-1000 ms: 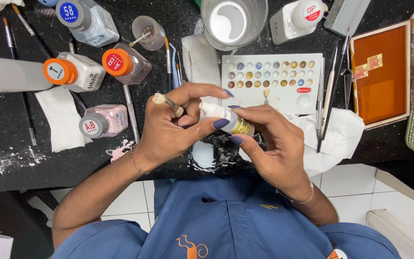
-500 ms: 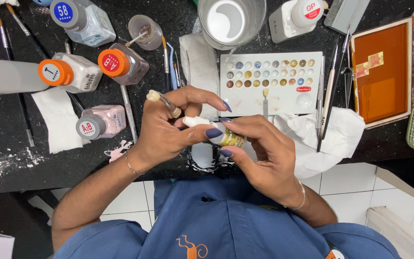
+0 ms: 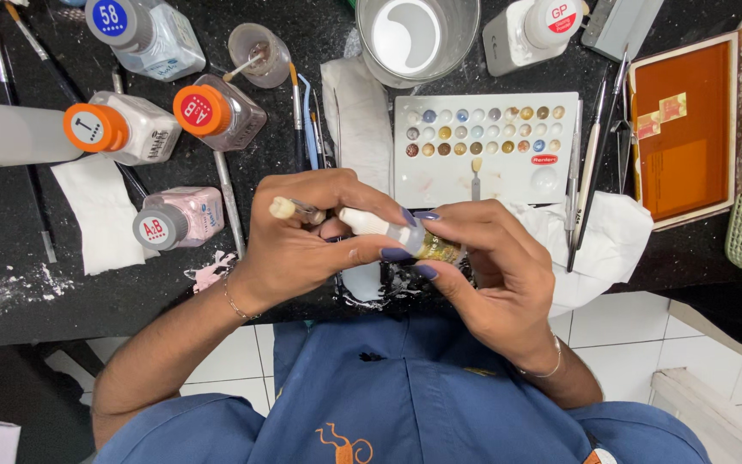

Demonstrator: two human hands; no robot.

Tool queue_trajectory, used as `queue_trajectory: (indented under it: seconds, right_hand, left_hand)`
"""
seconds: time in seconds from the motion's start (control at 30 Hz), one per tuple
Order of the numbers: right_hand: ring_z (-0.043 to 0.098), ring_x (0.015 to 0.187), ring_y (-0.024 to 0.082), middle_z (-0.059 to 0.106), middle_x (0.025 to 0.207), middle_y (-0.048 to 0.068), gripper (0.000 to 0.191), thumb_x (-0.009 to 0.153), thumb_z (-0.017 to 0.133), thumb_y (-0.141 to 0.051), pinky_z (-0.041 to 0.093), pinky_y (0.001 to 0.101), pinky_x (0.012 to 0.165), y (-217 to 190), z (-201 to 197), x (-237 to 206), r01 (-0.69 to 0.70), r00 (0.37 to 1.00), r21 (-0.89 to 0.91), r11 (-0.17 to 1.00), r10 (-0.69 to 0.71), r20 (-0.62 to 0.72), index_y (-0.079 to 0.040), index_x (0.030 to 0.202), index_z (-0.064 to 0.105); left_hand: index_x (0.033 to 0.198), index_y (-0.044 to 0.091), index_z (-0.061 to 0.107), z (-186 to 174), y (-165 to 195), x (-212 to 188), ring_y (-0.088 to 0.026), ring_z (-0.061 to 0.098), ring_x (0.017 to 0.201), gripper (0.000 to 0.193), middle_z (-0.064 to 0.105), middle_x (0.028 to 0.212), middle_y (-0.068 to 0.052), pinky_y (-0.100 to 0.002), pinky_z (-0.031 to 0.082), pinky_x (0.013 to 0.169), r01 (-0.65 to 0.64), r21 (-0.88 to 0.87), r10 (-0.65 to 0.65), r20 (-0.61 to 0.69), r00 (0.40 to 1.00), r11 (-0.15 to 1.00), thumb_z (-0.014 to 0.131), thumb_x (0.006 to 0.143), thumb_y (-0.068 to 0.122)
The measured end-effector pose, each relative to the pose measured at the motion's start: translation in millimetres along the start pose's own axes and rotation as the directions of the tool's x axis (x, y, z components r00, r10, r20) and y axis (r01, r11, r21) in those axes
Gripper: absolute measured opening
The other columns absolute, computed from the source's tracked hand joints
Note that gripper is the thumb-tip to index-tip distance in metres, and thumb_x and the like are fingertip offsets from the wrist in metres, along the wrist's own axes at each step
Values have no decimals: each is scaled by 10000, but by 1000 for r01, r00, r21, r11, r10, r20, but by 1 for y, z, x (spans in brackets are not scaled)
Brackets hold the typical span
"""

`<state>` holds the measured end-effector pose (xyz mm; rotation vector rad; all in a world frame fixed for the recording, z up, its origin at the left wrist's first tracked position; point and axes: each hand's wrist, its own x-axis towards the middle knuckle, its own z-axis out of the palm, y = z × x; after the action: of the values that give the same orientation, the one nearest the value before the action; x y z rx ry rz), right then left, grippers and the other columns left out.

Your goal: The person holds a small dental crown in forceps and applies porcelain stain from a shade palette onto it using a fine brush, dipping the brush into liquid between applications. They then use a small file and a liquid dropper bottle while continuing to work on the crown.

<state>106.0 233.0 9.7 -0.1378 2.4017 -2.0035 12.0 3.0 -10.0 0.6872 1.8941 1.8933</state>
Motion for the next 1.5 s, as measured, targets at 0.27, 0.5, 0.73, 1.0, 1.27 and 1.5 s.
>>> queue_trajectory:
  seconds: [0.27, 0.5, 0.73, 1.0, 1.27, 1.5]
  right_hand:
    - [604, 1157, 129, 596, 1292, 109, 240, 1105, 709, 53, 511, 230, 1044, -1, -32, 16, -16, 906, -254, 967, -94, -413, 60, 1321, 605]
    - [648, 1083, 105, 623, 1224, 80, 276, 1086, 684, 89, 541, 203, 990, 20, -54, 33, -74, 873, -230, 970, -48, -485, 82, 1335, 566]
    - [608, 1009, 73, 615, 1216, 63, 256, 1068, 723, 80, 496, 171, 905, 28, -55, 38, -92, 890, -259, 962, -37, -454, 87, 1299, 611]
    - [563, 918, 45, 615, 1131, 30, 256, 1053, 762, 61, 453, 156, 811, 34, -57, 39, -109, 894, -293, 950, -35, -447, 66, 1273, 633]
    - [567, 915, 41, 610, 1130, 26, 248, 1055, 770, 51, 458, 155, 813, 32, -57, 40, -100, 894, -286, 953, -40, -445, 68, 1265, 638]
    - [586, 929, 52, 616, 1126, 37, 241, 1055, 773, 47, 471, 161, 821, 31, -57, 42, -96, 900, -310, 946, -51, -433, 75, 1253, 640]
  left_hand:
    - [1112, 24, 729, -4, -2, 2, 34, 463, 606, 335, 675, 921, 26, -150, 322, 535, 101, -208, -137, -166, 977, 973, 692, 1000, 337]
    - [1183, -13, 749, -2, 0, 9, -11, 383, 618, 566, 545, 747, 56, -211, 296, 553, 196, -328, -224, -49, 973, 924, 532, 1095, 502]
    - [1194, -20, 738, -2, -6, 11, -17, 320, 574, 527, 458, 658, 80, -221, 263, 526, 269, -487, -297, 21, 955, 831, 579, 1077, 468]
    - [1150, -23, 740, 0, -8, 13, -21, 304, 579, 491, 486, 683, 60, -220, 254, 523, 283, -515, -325, 9, 946, 809, 593, 1072, 439]
    - [1143, -18, 744, -1, -8, 12, -28, 323, 582, 479, 394, 652, 86, -226, 272, 529, 308, -516, -335, 42, 941, 799, 582, 1084, 430]
    - [1166, -16, 737, 0, -9, 11, -22, 343, 620, 442, 420, 706, 79, -228, 293, 557, 273, -557, -298, 47, 953, 785, 594, 1105, 398]
